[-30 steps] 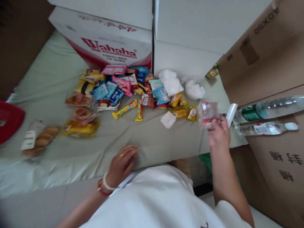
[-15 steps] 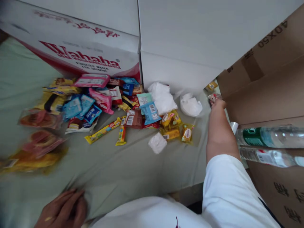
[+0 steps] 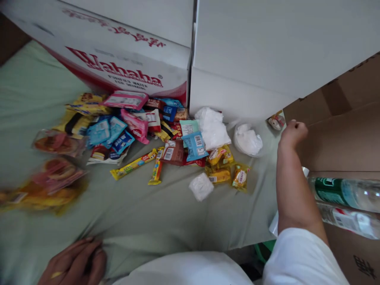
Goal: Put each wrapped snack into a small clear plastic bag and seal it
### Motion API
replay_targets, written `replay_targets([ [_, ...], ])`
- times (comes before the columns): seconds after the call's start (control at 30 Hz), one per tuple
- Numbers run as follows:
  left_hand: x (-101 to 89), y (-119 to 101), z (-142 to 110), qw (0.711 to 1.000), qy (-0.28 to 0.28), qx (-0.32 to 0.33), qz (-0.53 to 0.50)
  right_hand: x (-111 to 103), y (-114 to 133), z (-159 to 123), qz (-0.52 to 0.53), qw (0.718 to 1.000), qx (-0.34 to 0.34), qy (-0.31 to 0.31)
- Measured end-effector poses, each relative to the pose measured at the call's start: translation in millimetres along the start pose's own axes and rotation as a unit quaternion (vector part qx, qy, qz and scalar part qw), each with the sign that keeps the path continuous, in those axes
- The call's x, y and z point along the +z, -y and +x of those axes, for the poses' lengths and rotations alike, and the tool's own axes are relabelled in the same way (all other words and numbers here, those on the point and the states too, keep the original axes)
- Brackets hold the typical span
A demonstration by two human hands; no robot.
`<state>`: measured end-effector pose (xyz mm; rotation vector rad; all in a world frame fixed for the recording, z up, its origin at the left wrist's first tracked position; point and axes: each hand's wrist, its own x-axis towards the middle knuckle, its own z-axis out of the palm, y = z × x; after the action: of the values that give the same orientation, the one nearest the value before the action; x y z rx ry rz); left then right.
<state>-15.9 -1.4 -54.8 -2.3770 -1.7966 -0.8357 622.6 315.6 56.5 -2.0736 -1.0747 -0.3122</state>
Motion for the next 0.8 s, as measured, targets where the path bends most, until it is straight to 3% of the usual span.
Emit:
replay_targets([
  [0.07, 1.1, -2, -1, 1.0, -0.013, -0.005, -0.002, -16, 24, -30, 0.023, 0.999, -0.025, -0.025],
  [0.1, 1.4, -2, -1, 1.0, -0.017, -0.001, 0.0, -22, 39, -50, 0.053, 0.996, -0.065, 0.005],
  [0.17, 1.8, -2, 0, 1.0, -0.02, 0.015, 0.008, -27, 74, -95, 0.104, 0.965, -0.174, 0.169],
  [0.23, 1.7, -2, 1, 0.999, -0.02, 0.028, 0.012, -22, 109, -135, 0.084, 0.902, -0.262, 0.333],
  [0.27, 1.6, -3, 2, 0.999, -0.022, 0.031, 0.012, -15, 123, -151, 0.049, 0.878, -0.289, 0.379],
  [0.33, 1.2, -5, 3, 0.999, -0.028, 0.03, 0.013, -1, 144, -170, -0.028, 0.856, -0.31, 0.413],
  [0.4, 0.6, -6, 3, 0.999, -0.031, 0.021, 0.009, 9, 152, -174, -0.057, 0.86, -0.292, 0.416],
  [0.47, -0.5, -7, 2, 0.999, -0.033, 0.009, -0.009, 8, 150, -168, -0.018, 0.881, -0.244, 0.405],
  [0.57, -4.0, -6, 1, 0.996, -0.035, -0.025, -0.075, -15, 139, -163, 0.1, 0.925, -0.147, 0.335],
  [0.63, -8.3, -9, 7, 0.987, -0.033, -0.076, -0.138, -38, 134, -177, 0.183, 0.939, -0.091, 0.277],
  [0.7, -13.1, -21, 23, 0.965, -0.008, -0.14, -0.222, -61, 133, -207, 0.25, 0.929, -0.048, 0.269],
  [0.77, -15.1, -42, 49, 0.92, 0.058, -0.192, -0.336, -81, 139, -249, 0.275, 0.902, -0.041, 0.331],
  [0.8, -13.7, -56, 65, 0.885, 0.088, -0.223, -0.4, -89, 145, -271, 0.268, 0.886, -0.057, 0.375],
])
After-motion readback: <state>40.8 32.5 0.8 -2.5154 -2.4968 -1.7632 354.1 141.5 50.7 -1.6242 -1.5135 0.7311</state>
